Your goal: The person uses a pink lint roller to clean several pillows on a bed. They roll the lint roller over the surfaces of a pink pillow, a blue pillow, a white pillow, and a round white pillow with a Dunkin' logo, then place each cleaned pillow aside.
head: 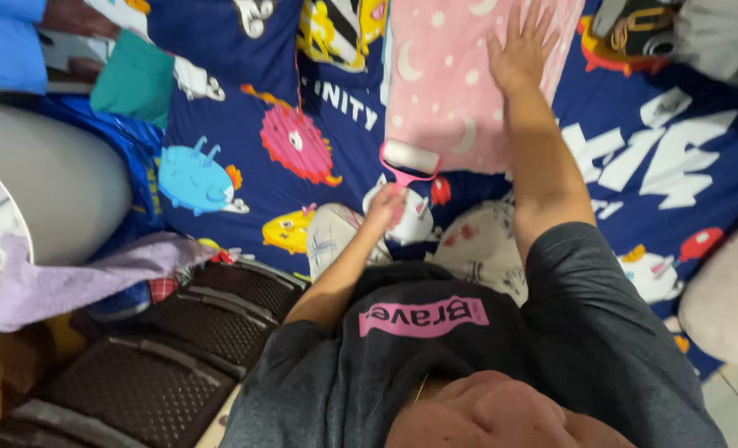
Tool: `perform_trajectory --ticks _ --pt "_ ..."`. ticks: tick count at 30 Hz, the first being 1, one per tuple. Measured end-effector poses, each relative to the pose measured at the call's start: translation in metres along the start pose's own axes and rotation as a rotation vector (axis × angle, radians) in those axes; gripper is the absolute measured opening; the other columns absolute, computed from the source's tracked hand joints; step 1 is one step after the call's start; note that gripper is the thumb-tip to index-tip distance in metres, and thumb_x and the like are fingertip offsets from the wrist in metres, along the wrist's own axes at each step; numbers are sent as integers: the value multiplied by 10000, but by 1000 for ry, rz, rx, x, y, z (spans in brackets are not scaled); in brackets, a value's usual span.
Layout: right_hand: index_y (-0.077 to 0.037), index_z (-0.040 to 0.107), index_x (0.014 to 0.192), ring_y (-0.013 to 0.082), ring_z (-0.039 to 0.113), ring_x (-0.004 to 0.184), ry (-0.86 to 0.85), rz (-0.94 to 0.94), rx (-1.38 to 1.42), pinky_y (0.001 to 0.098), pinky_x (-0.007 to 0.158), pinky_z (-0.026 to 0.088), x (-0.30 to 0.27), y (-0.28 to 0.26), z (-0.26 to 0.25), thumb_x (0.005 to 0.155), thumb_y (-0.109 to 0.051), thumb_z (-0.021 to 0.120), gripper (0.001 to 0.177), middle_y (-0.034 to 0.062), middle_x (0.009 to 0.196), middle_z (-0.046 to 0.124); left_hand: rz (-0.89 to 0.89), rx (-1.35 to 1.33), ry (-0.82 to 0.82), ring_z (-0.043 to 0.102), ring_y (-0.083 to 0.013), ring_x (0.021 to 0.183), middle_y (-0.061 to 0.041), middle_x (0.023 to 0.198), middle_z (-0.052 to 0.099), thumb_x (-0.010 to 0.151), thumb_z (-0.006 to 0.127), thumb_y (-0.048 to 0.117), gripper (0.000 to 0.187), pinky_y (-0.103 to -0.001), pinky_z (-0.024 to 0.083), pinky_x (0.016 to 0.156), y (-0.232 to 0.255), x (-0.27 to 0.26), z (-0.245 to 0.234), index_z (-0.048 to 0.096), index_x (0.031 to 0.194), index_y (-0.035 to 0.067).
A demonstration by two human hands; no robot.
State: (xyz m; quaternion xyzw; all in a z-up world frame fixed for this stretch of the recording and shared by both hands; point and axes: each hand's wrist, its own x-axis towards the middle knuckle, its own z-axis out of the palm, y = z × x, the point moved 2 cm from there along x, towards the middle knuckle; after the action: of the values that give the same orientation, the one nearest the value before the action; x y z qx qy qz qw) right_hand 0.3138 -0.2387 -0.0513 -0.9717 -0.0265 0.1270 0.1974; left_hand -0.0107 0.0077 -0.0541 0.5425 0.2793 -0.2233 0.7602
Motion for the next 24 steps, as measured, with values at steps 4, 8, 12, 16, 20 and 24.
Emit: perform_trajectory --ticks 4,8,12,16,20,24 --pt "-112 262 1679 472 100 1577 -8 77 165 592 1276 149 -50 39 -12 935 -521 765 987 312 1695 108 187 502 -127 446 -32 551 82 674 511 1049 643 272 189 -243 372 469 42 5 -28 669 997 92" --pt "-44 411 1514 385 447 1372 -58 195 418 484 1134 384 -132 95 7 828 -536 800 929 268 1485 457 -179 791 -384 463 -102 560 26 674 530 1008 699 347 315 -289 373 481 98 82 -11 645 867 71" --pt "-18 586 1394 336 673 1101 -264 454 820 442 871 501 -156 128 38 883 -622 606 792 225 1288 669 -256 814 -483 430 -235 614 -90 726 491 1003 744 398 408 -383 329 524 90 135 86 589 839 58" --pt "-142 596 1322 260 712 946 -362 704 1091 427 715 578 -141 128 37 861 -770 334 822 86 1171 702 444 1242 -615 628 -297 757 -159 870 689 914 689 467 363 -435 493 698 72 152 166 711 910 105" --pt "56 574 1370 326 608 942 -279 648 801 473 756 495 -133 107 28 1007 -735 489 874 199 1073 652 607 1173 -634 626 -332 792 -174 893 705 934 675 515 410 -459 486 688 92 129 98 761 970 116" --pt "61 388 1425 365 652 1139 -67 527 488 471 931 550 -139 76 47 906 -609 702 904 238 1254 622 11 948 -370 520 -143 475 -51 597 591 935 696 433 385 -331 391 440 130 76 -42 686 764 88"
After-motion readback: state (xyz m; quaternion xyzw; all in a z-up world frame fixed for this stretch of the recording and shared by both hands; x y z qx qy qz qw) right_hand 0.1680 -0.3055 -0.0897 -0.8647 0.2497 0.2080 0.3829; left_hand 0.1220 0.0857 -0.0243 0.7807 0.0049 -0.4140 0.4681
